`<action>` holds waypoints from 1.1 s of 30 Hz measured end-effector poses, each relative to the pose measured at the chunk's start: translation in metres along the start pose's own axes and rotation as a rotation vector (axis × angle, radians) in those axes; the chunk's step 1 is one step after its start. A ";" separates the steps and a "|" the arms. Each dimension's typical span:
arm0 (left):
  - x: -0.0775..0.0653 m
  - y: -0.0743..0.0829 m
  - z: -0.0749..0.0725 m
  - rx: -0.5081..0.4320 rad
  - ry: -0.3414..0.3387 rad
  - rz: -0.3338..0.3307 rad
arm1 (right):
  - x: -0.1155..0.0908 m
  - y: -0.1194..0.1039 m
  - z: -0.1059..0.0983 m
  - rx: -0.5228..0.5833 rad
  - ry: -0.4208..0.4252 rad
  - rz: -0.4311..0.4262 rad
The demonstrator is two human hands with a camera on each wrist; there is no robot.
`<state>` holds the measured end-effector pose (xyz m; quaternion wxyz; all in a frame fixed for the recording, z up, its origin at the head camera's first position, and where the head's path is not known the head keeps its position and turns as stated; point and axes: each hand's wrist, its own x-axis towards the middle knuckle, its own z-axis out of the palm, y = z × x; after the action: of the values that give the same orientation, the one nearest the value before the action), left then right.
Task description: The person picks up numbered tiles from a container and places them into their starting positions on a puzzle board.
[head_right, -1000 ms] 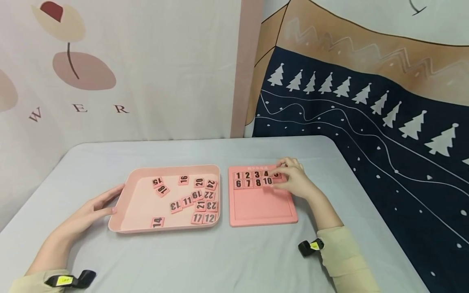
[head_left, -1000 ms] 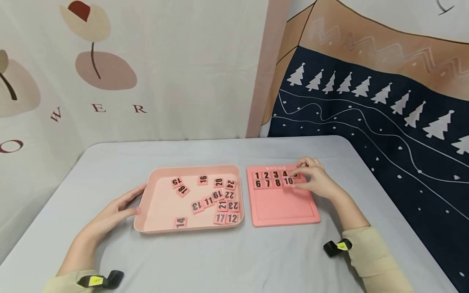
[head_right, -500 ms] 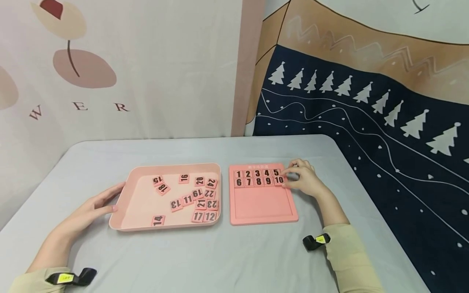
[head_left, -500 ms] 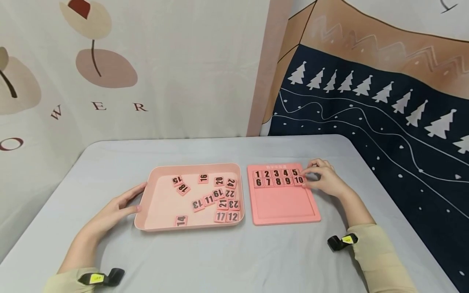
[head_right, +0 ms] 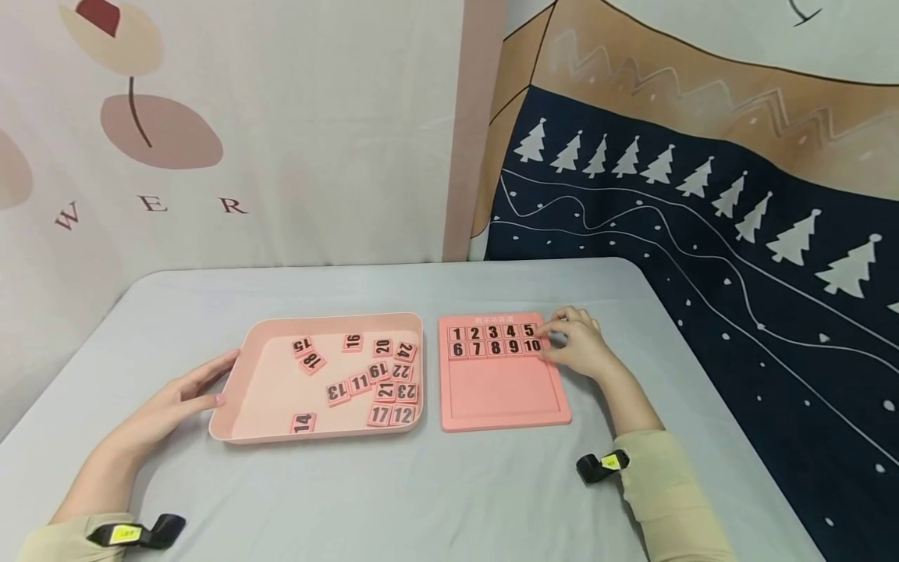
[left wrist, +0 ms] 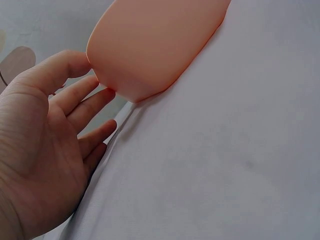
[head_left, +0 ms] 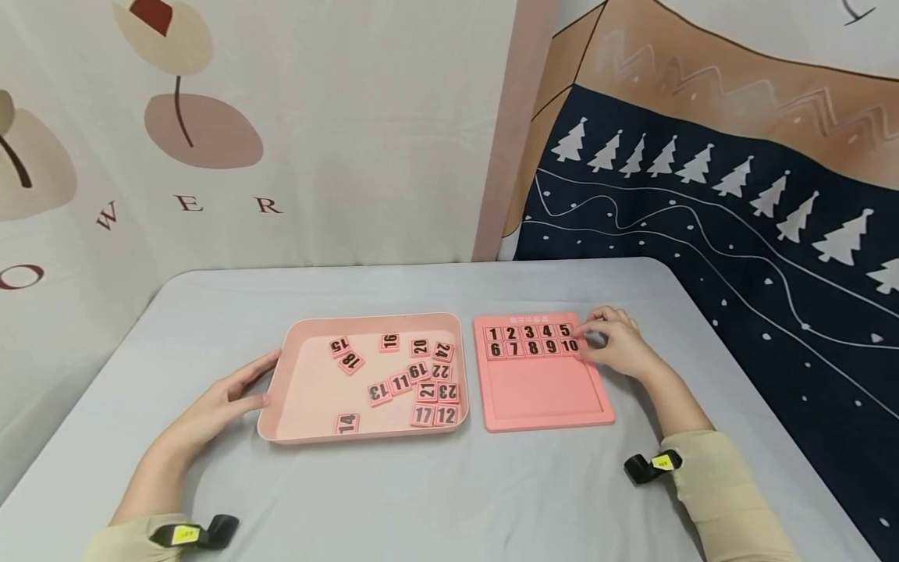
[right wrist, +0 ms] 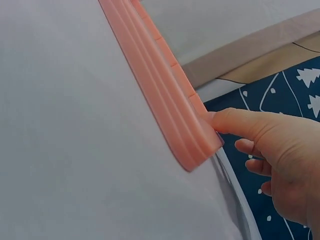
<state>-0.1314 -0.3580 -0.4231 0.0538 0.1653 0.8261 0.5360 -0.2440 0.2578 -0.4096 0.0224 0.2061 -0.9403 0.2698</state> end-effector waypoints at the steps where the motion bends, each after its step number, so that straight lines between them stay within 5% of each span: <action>1: 0.000 0.000 0.000 0.002 0.001 0.000 | 0.000 -0.001 0.000 -0.004 -0.001 0.000; 9: 0.002 0.001 0.001 0.003 0.007 0.004 | 0.000 -0.021 -0.007 0.017 0.086 -0.093; 16: 0.001 0.000 0.000 0.008 0.007 -0.001 | 0.008 -0.083 0.007 0.087 0.142 -0.245; 25: -0.004 0.000 0.001 0.014 0.012 -0.014 | 0.025 -0.161 0.050 0.162 0.013 -0.368; 33: -0.001 0.003 0.002 0.012 0.006 -0.003 | 0.046 -0.196 0.084 0.088 -0.096 -0.406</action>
<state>-0.1294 -0.3559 -0.4212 0.0513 0.1627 0.8297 0.5315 -0.2021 0.0465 -0.3763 0.0224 0.4046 -0.8669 0.2905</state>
